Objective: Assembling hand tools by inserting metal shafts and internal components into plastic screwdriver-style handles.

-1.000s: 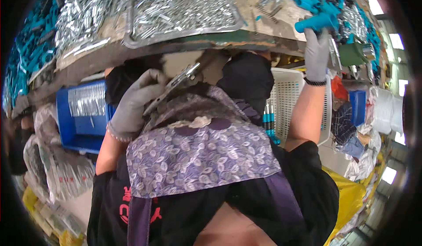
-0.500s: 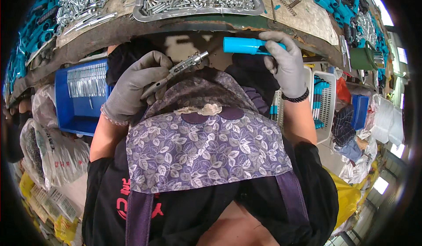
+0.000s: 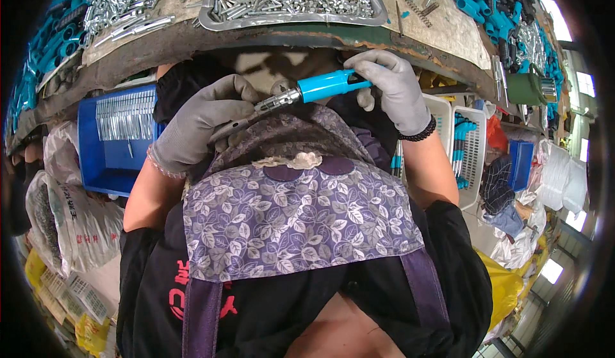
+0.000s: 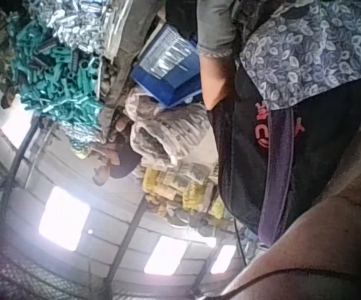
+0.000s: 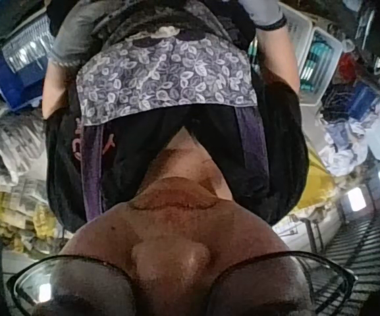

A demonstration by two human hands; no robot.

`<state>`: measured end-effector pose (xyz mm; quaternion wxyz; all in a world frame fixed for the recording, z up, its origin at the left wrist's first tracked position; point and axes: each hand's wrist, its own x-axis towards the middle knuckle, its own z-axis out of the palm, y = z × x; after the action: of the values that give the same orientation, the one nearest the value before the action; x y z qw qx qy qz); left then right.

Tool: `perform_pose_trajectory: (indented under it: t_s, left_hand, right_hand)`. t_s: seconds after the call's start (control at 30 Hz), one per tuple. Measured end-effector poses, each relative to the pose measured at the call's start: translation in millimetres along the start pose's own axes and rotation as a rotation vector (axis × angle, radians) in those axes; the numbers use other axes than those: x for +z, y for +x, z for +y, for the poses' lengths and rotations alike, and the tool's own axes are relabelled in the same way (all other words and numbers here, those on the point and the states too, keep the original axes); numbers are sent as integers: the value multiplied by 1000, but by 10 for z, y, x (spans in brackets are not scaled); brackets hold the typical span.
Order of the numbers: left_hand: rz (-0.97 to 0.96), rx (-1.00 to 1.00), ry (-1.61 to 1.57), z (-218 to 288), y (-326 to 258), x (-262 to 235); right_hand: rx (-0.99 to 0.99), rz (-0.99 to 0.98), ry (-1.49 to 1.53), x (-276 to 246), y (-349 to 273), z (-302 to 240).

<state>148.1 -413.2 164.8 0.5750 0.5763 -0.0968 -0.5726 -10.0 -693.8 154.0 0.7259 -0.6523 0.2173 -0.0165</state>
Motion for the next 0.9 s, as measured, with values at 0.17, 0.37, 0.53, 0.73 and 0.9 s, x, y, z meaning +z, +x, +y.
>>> perform_pose_trajectory:
  t_s: [0.17,0.37,0.53,0.73,0.9]
  left_hand:
    - [-7,16,-18,-30,25,34]
    - [0,21,-57,-18,16,95]
    - [24,-29,-96,-26,84,236]
    - [128,-36,374,60,68,349]
    - [166,43,529,-175,206,252]
  right_hand:
    - [18,-27,8,24,-29,-21]
    - [39,-37,18,63,-59,31]
    - [60,-173,37,330,-87,132]
    - [-4,-180,112,380,-83,343]
    - [38,-174,123,442,-69,388]
